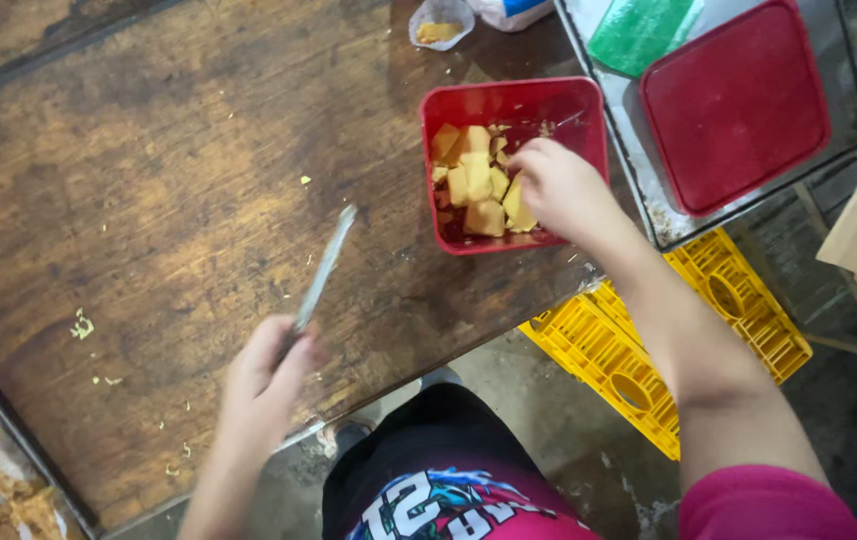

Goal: The person grates cheese onto trays of pre-cut baked bread using a small handheld grater.

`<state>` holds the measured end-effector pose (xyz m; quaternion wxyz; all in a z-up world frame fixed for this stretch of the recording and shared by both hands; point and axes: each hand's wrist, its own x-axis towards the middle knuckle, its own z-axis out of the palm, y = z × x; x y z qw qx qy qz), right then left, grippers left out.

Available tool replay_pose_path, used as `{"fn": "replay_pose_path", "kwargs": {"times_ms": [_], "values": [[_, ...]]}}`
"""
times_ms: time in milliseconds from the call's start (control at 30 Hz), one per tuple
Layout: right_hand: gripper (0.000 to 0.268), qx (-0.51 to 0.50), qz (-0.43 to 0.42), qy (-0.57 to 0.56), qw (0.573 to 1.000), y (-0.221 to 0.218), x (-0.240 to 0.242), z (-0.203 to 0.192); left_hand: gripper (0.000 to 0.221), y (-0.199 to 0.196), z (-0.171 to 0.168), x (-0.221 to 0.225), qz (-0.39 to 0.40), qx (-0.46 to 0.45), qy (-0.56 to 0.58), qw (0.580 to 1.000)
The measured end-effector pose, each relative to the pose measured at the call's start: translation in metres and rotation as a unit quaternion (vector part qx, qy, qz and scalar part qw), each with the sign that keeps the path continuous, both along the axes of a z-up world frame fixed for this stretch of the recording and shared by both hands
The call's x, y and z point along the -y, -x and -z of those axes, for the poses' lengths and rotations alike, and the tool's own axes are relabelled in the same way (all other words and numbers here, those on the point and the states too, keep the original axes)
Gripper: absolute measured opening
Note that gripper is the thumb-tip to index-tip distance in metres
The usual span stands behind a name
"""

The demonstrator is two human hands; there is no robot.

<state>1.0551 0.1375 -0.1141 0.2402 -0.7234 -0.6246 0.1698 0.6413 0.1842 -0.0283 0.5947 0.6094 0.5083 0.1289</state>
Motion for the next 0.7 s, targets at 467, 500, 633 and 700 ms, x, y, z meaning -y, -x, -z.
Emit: {"fn": "replay_pose_path", "kwargs": {"times_ms": [467, 500, 633, 700], "values": [[0.066, -0.184, 0.078, 0.264, 0.944, 0.014, -0.054, 0.034, 0.027, 0.128, 0.017, 0.092, -0.280, -0.054, 0.009, 0.958], [0.062, -0.340, 0.100, 0.255, 0.900, 0.007, -0.050, 0.030, 0.026, 0.134, 0.016, 0.094, -0.289, -0.049, 0.018, 0.956], [0.066, -0.687, 0.006, 0.146, 0.712, -0.004, -0.023, 0.006, 0.025, 0.156, 0.020, 0.106, -0.310, 0.004, 0.038, 0.950], [0.067, -0.742, -0.012, 0.112, 0.661, 0.015, -0.016, -0.003, 0.025, 0.171, 0.020, 0.116, -0.319, 0.025, 0.049, 0.946]]}}
